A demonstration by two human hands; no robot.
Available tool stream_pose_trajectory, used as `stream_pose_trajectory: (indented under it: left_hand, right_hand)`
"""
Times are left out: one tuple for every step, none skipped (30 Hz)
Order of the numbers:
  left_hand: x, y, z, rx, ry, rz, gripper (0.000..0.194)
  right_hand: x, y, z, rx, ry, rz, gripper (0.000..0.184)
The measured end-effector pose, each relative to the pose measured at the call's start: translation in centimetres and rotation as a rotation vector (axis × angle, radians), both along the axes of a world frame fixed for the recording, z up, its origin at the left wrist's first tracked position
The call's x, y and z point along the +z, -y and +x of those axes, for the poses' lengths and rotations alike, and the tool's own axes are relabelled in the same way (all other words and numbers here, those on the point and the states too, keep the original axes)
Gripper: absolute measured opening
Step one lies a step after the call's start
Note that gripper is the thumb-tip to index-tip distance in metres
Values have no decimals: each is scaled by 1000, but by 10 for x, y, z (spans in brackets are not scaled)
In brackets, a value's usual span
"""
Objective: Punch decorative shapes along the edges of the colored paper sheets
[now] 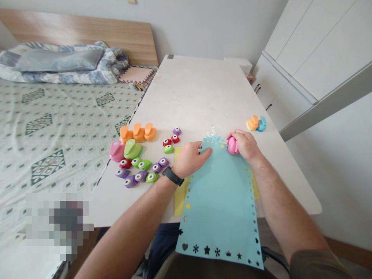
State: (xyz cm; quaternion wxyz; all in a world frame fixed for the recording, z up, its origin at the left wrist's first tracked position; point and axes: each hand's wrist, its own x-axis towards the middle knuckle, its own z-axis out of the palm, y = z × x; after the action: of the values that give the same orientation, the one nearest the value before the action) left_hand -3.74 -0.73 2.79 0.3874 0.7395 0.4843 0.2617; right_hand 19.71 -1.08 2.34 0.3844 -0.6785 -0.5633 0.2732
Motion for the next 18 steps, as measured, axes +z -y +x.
stream_pose_trajectory:
  left_hand:
    - [0, 0, 0, 4, -1, 2, 39]
    - [0, 0, 0, 6, -3, 3, 39]
    - [0, 0, 0, 7, -5, 3, 39]
    - [-1, 0, 0, 6, -8, 4, 39]
    - [-1, 0, 0, 6, -11, 5, 38]
    - [-1, -1, 0, 7, -14, 8, 38]
    - [-2, -1, 0, 8, -18, 9, 38]
    - [-2, -1, 0, 9, -22, 11, 38]
    - [-2, -1, 0, 11, -26, 12, 38]
    - [-3, -1, 0, 13, -30, 12, 39]
    - [-3, -1, 0, 13, -33, 12, 39]
    - [-3, -1, 0, 12, -34, 12, 39]
    - [-3, -1, 0, 12, -34, 13, 39]
    - [-3, -1, 0, 12, -33, 14, 39]
    - [-3, -1, 0, 11, -31, 14, 38]
    - [-3, -1, 0, 10, -28, 12, 38]
    - [-3, -1, 0, 9, -23, 10, 38]
    - [-3, -1, 0, 7, -18, 6, 38]
  right_hand:
    - [-1, 0, 0, -5, -4, 3, 32]
    - [-1, 0, 0, -9, -9, 7, 33]
    - [-2, 0, 1, -11, -14, 12, 32]
    - [-2, 0, 1, -13, -16, 17, 32]
    - [-3, -1, 1, -15, -18, 23, 32]
    - [-3, -1, 2, -16, -16, 28, 32]
    - [-3, -1, 2, -17, -15, 30, 32]
    - [-3, -1, 2, -20, -15, 30, 32]
    - [-2, -1, 2, -23, -16, 27, 32]
    - [-2, -1, 3, -26, -20, 24, 32]
    - [-2, -1, 3, -28, -26, 20, 32]
    - [-2, -1, 3, -32, -32, 19, 31]
    - [-2, -2, 4, -37, -33, 20, 31]
    - [-3, -2, 4, -39, -31, 23, 31]
    - [-3, -3, 5, -39, -26, 28, 32]
    - [-4, -3, 5, -40, -21, 34, 32]
    - [-5, -4, 6, -39, -15, 38, 32]
    - [-5, -4, 7, -38, -12, 41, 33]
